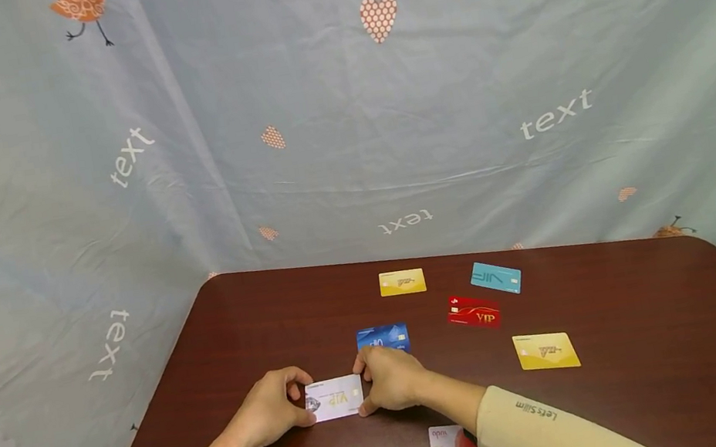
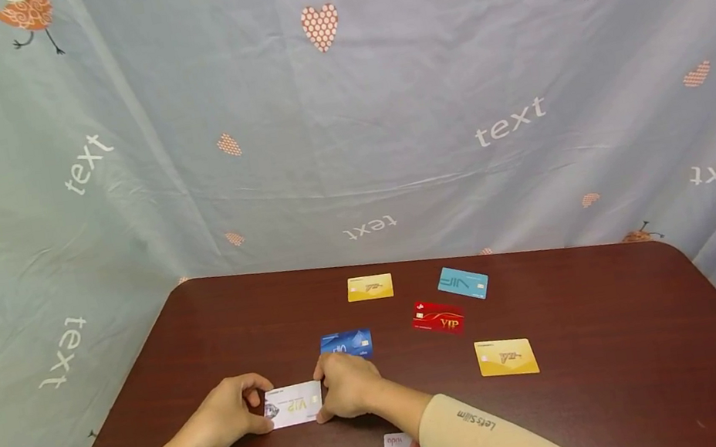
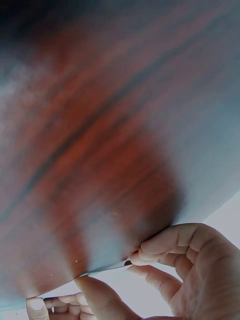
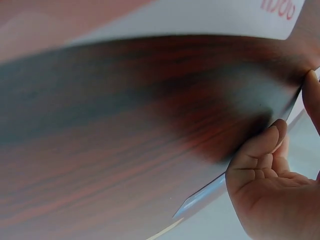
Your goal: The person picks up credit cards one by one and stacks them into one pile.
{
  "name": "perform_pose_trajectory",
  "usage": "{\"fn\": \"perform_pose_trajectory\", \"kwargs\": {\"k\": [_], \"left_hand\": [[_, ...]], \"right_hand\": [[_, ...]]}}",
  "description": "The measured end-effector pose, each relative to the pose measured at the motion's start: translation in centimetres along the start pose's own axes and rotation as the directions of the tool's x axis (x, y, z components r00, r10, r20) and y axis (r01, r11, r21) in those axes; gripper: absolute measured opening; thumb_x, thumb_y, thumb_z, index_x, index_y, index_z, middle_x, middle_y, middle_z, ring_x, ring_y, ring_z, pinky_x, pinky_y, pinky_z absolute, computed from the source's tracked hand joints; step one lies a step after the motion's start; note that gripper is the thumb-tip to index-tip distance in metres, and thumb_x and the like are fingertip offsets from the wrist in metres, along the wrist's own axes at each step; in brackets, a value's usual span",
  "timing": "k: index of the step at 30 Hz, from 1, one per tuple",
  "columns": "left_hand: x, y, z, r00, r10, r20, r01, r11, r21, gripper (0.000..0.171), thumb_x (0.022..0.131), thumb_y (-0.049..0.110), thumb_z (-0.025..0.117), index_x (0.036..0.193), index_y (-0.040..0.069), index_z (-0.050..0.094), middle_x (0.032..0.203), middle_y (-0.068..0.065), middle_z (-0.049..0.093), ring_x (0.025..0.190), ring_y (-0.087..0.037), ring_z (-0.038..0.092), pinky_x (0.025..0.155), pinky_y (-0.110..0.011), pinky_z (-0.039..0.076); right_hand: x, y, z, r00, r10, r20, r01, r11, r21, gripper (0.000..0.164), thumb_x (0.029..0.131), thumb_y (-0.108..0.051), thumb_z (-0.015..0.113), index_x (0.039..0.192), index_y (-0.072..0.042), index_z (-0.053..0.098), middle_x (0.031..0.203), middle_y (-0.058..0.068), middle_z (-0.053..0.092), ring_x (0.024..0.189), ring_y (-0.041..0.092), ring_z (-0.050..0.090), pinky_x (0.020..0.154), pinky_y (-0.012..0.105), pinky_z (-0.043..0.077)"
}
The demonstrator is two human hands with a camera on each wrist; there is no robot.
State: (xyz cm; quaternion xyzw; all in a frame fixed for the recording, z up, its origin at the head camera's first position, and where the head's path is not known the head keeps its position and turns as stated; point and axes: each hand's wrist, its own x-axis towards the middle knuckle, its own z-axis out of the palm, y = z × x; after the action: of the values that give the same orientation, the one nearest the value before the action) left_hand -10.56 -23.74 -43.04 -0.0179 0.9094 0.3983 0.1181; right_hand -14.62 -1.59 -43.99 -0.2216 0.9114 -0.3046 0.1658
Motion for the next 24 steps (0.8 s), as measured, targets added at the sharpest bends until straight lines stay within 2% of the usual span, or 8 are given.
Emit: {"fn": "perform_pose_trajectory", "kwargs": {"k": [6, 12, 17, 21, 24], "left_hand": [[-0.01, 0.02, -0.01, 1.0, 0.002, 0.006, -0.002, 1.0, -0.025, 0.049, 0.061, -0.015, 0.091, 0.1, 0.003, 0.067, 0.083, -0.009, 0.051, 0.074, -0.021, 0.048, 0.059, -0.027, 0.04], [0.05, 0.07, -0.04, 1.0, 0.01, -0.01, -0.01, 1.0, -0.02, 0.05, 0.06, -0.016, 0.091, 0.097, 0.004, 0.065, 0.082, -0.009, 0.051, 0.071, -0.021, 0.048, 0.058, -0.027, 0.04], [-0.02, 0.15, 0.09, 1.0, 0.012, -0.024, -0.013, 0.999, -0.04, 0.048, 0.059, -0.019, 0.088, 0.096, 0.002, 0.065, 0.076, -0.008, 0.052, 0.067, -0.02, 0.05, 0.054, -0.027, 0.042], [0.03, 0.21, 0.13, 0.999, 0.009, -0.042, -0.012, 0.998, -0.06, 0.044, 0.061, -0.02, 0.084, 0.095, 0.0, 0.067, 0.072, -0.007, 0.053, 0.063, -0.019, 0.05, 0.052, -0.026, 0.041], [0.11, 0.16, 0.06, 0.998, 0.0, -0.055, -0.004, 0.997, -0.076, 0.039, 0.063, -0.02, 0.081, 0.095, -0.001, 0.068, 0.069, -0.007, 0.054, 0.061, -0.018, 0.05, 0.051, -0.026, 0.038]], "right_hand": [[-0.01, -0.2, 0.08, 1.0, 0.001, -0.016, 0.0, 0.999, 0.047, 0.05, 0.063, -0.016, 0.102, 0.097, -0.014, 0.066, 0.084, -0.005, 0.059, 0.075, 0.009, 0.055, 0.069, 0.03, 0.048], [0.12, -0.28, 0.11, 0.999, -0.043, -0.027, 0.045, 0.997, 0.059, 0.049, 0.063, -0.012, 0.101, 0.098, -0.011, 0.067, 0.08, -0.007, 0.06, 0.07, 0.007, 0.053, 0.066, 0.026, 0.047], [0.19, -0.11, 0.17, 0.997, -0.066, -0.034, 0.07, 0.989, 0.133, 0.044, 0.063, -0.005, 0.1, 0.091, -0.011, 0.066, 0.075, -0.005, 0.06, 0.066, 0.006, 0.053, 0.063, 0.025, 0.046], [0.29, 0.12, 0.3, 0.997, -0.064, -0.046, 0.071, 0.982, 0.173, 0.039, 0.066, -0.003, 0.098, 0.09, -0.009, 0.067, 0.07, -0.005, 0.06, 0.064, 0.006, 0.053, 0.065, 0.025, 0.048], [0.25, 0.15, 0.3, 0.996, -0.071, -0.062, 0.08, 0.983, 0.163, 0.032, 0.074, -0.004, 0.094, 0.092, -0.009, 0.068, 0.068, -0.008, 0.061, 0.064, 0.004, 0.054, 0.067, 0.026, 0.048]]}}
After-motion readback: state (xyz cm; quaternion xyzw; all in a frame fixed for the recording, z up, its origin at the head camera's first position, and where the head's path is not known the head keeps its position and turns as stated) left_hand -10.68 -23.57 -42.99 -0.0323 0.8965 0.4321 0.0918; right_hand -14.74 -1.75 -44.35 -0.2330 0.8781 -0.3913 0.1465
